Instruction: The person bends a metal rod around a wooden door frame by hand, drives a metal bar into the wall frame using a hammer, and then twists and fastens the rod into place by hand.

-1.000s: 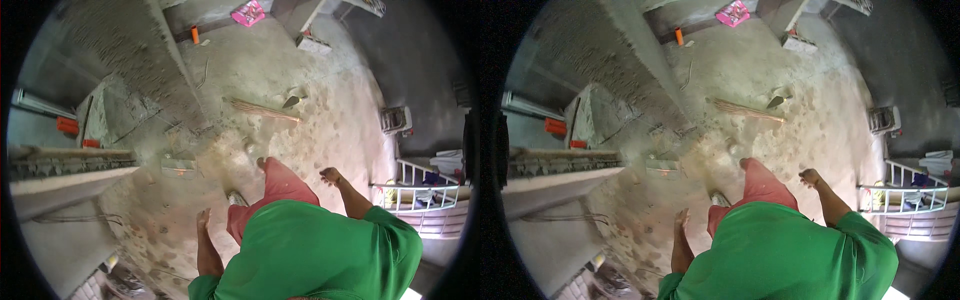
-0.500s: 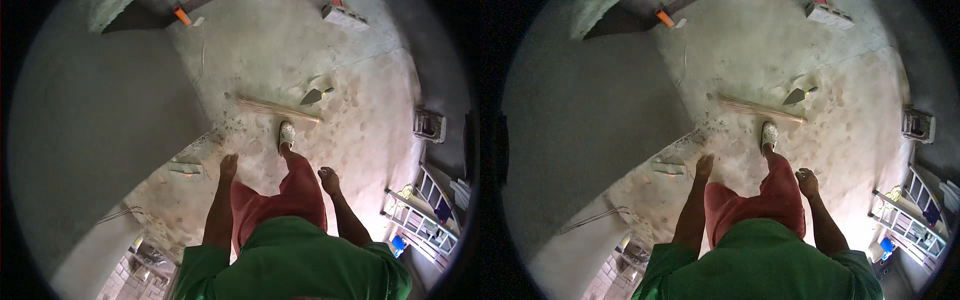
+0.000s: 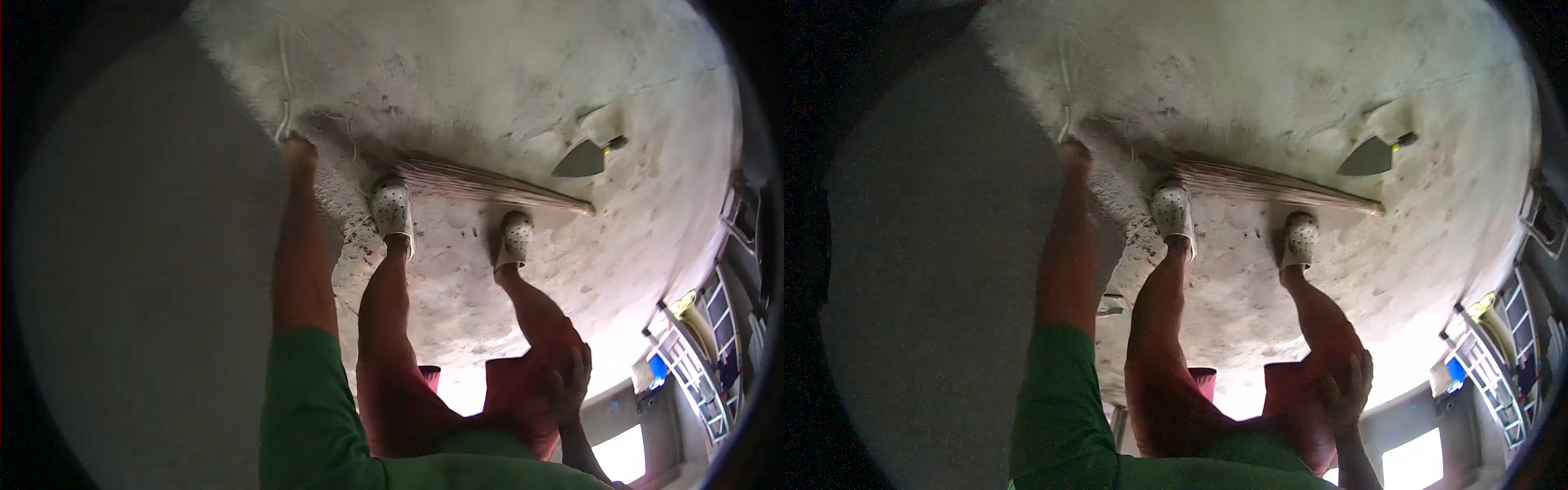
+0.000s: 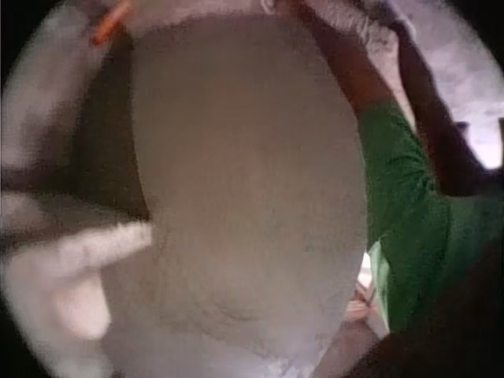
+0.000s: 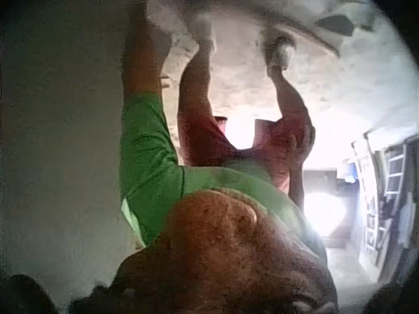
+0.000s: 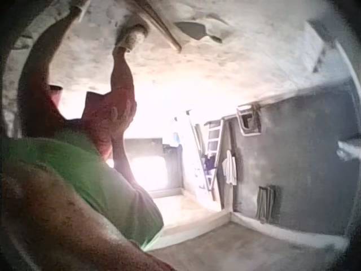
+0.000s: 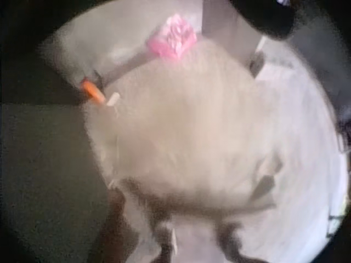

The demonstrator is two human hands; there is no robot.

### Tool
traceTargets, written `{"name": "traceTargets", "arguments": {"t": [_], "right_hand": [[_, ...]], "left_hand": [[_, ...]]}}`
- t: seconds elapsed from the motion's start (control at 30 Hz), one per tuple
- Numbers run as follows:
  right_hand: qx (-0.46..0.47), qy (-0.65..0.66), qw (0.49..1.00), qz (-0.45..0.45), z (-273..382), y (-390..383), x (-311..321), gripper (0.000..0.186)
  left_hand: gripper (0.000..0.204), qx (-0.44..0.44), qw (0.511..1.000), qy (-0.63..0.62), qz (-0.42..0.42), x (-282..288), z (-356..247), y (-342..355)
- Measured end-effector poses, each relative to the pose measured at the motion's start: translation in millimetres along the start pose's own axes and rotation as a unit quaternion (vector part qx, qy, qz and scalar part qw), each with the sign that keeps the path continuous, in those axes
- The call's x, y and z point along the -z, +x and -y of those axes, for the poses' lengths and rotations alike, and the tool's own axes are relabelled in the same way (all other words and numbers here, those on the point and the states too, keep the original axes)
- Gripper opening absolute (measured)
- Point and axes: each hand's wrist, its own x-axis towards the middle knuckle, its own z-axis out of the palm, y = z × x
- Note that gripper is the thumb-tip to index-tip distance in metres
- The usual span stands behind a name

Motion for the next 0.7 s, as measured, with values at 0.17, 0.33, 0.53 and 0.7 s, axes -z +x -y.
{"name": "traceTargets", "arguments": {"t": [0.17,0.33,0.53,0.7], "right_hand": [[-0.041,0.018,0.999,0.009,12,22,-2,0.062],[-0.069,-0.009,0.997,0.032,19,33,1,0.058],[0.022,-0.004,1.000,0.014,25,31,19,0.063],[0.108,-0.021,0.994,0.017,27,24,45,0.059]], "left_hand": [[0.036,0.054,0.993,0.107,0.021,-45,-2,85],[0.046,0.124,0.987,0.087,0.050,-91,-26,61],[0.061,0.059,0.966,-0.191,0.162,-19,-25,11],[0.060,0.007,0.923,-0.341,0.175,55,-48,-222]]}}
